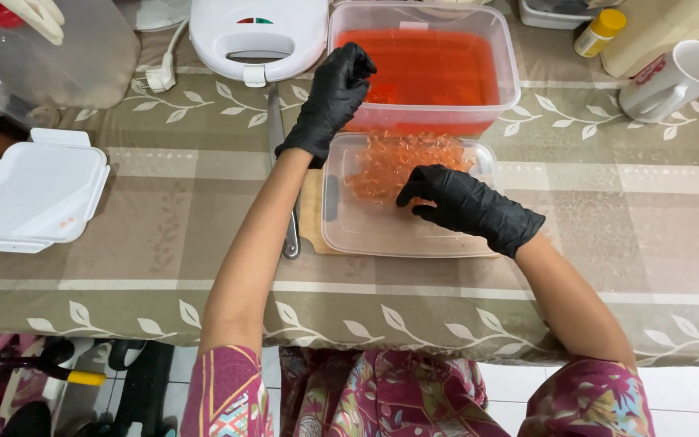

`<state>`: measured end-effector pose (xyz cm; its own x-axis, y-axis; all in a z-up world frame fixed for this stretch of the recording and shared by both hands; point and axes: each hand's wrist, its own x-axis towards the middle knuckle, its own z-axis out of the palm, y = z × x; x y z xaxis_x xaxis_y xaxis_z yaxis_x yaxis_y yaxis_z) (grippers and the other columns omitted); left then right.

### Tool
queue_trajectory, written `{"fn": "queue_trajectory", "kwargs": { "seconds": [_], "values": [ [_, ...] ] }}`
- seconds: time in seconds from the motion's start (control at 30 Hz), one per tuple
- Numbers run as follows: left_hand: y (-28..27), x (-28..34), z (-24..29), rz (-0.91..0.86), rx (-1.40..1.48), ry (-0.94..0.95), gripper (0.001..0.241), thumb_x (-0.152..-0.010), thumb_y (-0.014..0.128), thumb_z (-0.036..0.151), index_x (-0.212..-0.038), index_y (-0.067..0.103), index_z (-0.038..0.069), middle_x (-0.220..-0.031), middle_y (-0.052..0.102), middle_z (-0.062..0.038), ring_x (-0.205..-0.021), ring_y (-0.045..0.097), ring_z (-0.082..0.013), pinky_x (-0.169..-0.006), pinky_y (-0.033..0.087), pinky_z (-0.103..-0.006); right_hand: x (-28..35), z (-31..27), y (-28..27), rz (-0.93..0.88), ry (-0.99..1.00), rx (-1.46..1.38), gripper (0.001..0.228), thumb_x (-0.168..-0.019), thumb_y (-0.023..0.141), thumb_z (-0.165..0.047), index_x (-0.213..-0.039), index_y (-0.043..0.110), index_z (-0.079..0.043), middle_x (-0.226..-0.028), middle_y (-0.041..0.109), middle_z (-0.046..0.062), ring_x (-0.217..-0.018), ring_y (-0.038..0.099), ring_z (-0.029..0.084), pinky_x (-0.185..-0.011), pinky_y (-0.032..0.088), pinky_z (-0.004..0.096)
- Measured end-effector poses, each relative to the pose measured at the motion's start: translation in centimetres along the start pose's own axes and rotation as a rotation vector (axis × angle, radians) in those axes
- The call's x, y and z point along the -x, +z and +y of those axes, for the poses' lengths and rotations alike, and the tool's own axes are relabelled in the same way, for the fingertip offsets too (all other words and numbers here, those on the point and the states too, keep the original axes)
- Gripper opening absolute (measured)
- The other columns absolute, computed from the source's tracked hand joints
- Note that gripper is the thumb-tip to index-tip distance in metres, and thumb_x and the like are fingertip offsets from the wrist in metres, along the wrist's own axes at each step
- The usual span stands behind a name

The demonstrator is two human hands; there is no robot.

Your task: The person is manually shredding orange jelly strips into smaller pieces using their hands.

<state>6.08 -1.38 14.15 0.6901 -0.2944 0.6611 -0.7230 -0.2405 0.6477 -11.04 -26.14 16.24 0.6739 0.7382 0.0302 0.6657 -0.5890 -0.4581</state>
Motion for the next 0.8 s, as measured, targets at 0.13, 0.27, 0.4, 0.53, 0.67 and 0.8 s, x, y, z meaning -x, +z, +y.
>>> {"fn": "queue_trajectory", "kwargs": {
  "seconds": [0.13,0.27,0.4,0.53,0.67,0.8],
  "values": [
    [0.1,0.5,-0.2,-0.008,-0.06,0.03,0.027,-0.085,0.06,-0.006,-0.104,0.063,0.012,-0.101,0.062,-0.012,-0.094,0.069,-0.0313,-0.083,0.056,-0.0418,-0.3,0.9,1.2,0.046,-0.026,0.075,0.017,-0.099,0.061,-0.014,-0.11,0.071,-0.021,-0.104,0.061,0.003,-0.093,0.063,0.028,-0.078,0.053,0.04],
    [-1.2,1.8,4.5,0.006,-0.126,0.108,0.023,-0.092,0.056,-0.005,-0.11,0.06,0.009,-0.106,0.057,-0.013,-0.102,0.061,-0.0326,-0.091,0.051,-0.0447,-0.6,0.9,1.5,0.132,-0.118,0.08,0.015,-0.096,0.063,-0.009,-0.107,0.068,-0.017,-0.103,0.061,0.005,-0.09,0.065,0.029,-0.076,0.055,0.041],
    [-1.7,4.7,7.6,-0.103,-0.056,0.094,0.009,-0.1,0.055,0.006,-0.108,0.057,0.009,-0.104,0.057,-0.011,-0.1,0.058,-0.0298,-0.091,0.047,-0.0424,-1.2,1.5,1.9,0.102,-0.035,0.03,0.025,-0.085,0.062,0.0,-0.1,0.068,-0.019,-0.101,0.062,0.002,-0.089,0.065,0.025,-0.075,0.054,0.038],
    [-2.1,8.9,7.4,-0.275,-0.094,-0.048,0.026,-0.096,0.07,0.021,-0.121,0.061,0.017,-0.112,0.062,-0.015,-0.115,0.056,-0.0423,-0.103,0.046,-0.0493,-1.9,2.7,2.6,0.098,0.112,0.017,0.014,-0.091,0.067,-0.023,-0.104,0.067,-0.017,-0.096,0.064,0.006,-0.096,0.067,0.035,-0.079,0.057,0.042],
    [-1.6,11.6,6.1,-0.369,-0.144,-0.111,0.037,-0.094,0.075,0.032,-0.125,0.06,0.02,-0.116,0.059,-0.013,-0.117,0.057,-0.0378,-0.109,0.045,-0.0467,-2.7,2.3,1.0,0.137,0.03,0.023,0.016,-0.089,0.068,-0.014,-0.104,0.065,-0.017,-0.095,0.062,0.006,-0.09,0.067,0.032,-0.076,0.057,0.041],
    [-0.7,12.7,5.0,-0.403,-0.251,-0.087,0.042,-0.097,0.072,0.034,-0.13,0.054,0.014,-0.121,0.056,-0.018,-0.122,0.054,-0.0408,-0.112,0.043,-0.0487,-3.0,1.7,-1.1,0.149,0.046,-0.023,0.015,-0.092,0.066,-0.008,-0.106,0.065,-0.012,-0.092,0.062,0.007,-0.087,0.068,0.033,-0.075,0.055,0.042]
  ]
}}
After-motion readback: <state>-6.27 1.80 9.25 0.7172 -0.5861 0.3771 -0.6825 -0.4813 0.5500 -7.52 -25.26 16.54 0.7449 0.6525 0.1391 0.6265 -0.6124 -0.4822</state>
